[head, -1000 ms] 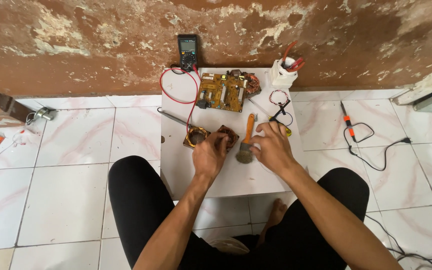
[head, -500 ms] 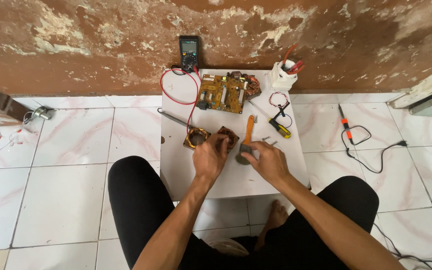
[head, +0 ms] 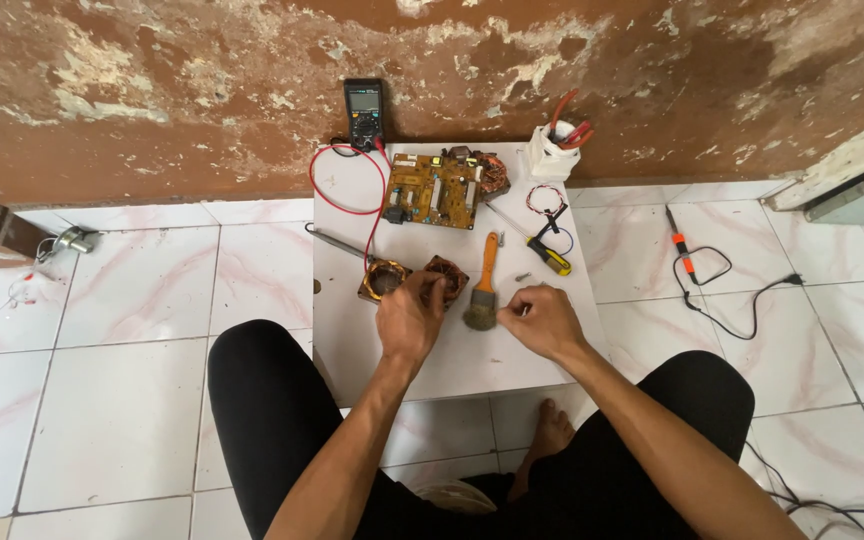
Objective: Inspecting and cleaning copper coil components from an electronic device using a brush and manual manipulation.
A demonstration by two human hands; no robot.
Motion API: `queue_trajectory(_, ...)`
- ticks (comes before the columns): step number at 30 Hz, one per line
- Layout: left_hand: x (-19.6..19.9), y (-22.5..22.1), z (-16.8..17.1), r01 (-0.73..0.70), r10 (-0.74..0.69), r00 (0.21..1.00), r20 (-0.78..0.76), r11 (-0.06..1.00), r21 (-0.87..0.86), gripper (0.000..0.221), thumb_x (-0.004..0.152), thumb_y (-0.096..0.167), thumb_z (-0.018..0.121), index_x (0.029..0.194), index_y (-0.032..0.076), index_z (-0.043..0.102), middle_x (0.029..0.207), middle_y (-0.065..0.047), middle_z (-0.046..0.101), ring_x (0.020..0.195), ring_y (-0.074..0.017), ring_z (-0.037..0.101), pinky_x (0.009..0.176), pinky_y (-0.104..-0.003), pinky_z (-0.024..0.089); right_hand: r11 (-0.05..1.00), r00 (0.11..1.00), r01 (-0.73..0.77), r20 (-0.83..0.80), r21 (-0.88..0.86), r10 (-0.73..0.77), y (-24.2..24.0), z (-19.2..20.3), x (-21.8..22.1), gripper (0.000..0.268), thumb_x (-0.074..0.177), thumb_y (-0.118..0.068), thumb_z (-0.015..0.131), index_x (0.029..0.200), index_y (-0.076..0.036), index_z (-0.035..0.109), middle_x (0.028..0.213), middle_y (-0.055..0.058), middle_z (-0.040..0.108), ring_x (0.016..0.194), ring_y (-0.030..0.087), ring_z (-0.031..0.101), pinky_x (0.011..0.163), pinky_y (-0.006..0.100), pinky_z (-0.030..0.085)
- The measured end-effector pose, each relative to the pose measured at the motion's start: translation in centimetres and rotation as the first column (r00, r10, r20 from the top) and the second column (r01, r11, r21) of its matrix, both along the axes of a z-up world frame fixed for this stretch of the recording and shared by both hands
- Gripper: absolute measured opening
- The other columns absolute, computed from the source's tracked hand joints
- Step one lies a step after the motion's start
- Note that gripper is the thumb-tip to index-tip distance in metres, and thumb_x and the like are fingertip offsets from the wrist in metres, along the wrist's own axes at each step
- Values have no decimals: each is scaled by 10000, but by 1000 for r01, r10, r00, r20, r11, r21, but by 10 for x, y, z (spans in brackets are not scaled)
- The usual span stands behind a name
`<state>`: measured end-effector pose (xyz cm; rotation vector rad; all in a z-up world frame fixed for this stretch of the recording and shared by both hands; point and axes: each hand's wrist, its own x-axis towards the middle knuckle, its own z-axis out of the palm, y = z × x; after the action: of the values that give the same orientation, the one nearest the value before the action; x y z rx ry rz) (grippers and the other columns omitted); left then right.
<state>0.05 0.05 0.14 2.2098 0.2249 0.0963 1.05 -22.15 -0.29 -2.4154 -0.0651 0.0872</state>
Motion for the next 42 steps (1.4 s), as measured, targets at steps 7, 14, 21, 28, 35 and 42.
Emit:
queue_trajectory(7, 0, 0, -4, -13, 13, 1000, -24, 1000, 16, 156, 952, 320, 659, 1023, 235, 768, 907, -23, 805, 841, -315, 771, 783, -504, 602, 916, 998, 66, -18, 396, -64, -10, 29, 4, 177, 798, -124, 648, 626, -99, 684, 756, 54, 719, 700, 150, 604, 675, 290, 491)
queue_trajectory(14, 1, -2, -12, -9, 9, 1000, 0, 999, 36, 146, 964, 319, 646, 1007, 224, 749, 923, -36, 802, 853, -341, 765, 784, -513, 604, 691, 920, 387, -311, 611, -240, -33, 46, 25, 295, 915, -225, 686, 695, -83, 551, 485, 102, 479, 374, 201, 493, 392, 320, 457)
queue_trajectory(21, 1, -2, -5, -27, 27, 1000, 7, 1000, -10, 134, 967, 282, 646, 1001, 195, 742, 925, -60, 801, 844, -349, 764, 775, -513, 606, 517, 903, 301, -414, 801, 116, -63, 65, 29, 327, 1037, -372, 576, 760, -205, 536, 699, 60, 739, 682, 190, 751, 730, 349, 572)
queue_trajectory(28, 0, -3, -3, -34, 41, 993, 111, 997, -64, 88, 954, 208, 672, 970, 153, 739, 853, -65, 794, 793, -333, 765, 696, -465, 611, 418, 911, 223, -340, 881, 233, -105, 60, 36, 309, 1022, -331, 566, 738, -238, 490, 600, -38, 534, 642, 179, 576, 710, 358, 495)
queue_trajectory(35, 1, -2, 7, -47, 62, 990, 124, 992, -121, 81, 962, 158, 671, 979, 119, 740, 831, -86, 786, 735, -285, 765, 643, -382, 605, 576, 893, 352, -448, 738, 28, -100, 67, 30, 297, 1039, -457, 597, 893, -216, 506, 584, -18, 567, 382, 109, 446, 413, 291, 461)
queue_trajectory(42, 0, 5, 16, -85, 128, 977, 171, 967, -239, 93, 975, 118, 648, 995, 85, 732, 840, -119, 781, 695, -255, 754, 628, -368, 597, 717, 896, 409, -396, 565, -200, -98, 38, 34, 342, 986, -333, 743, 865, -52, 590, 580, 59, 502, 556, 278, 630, 553, 363, 490)
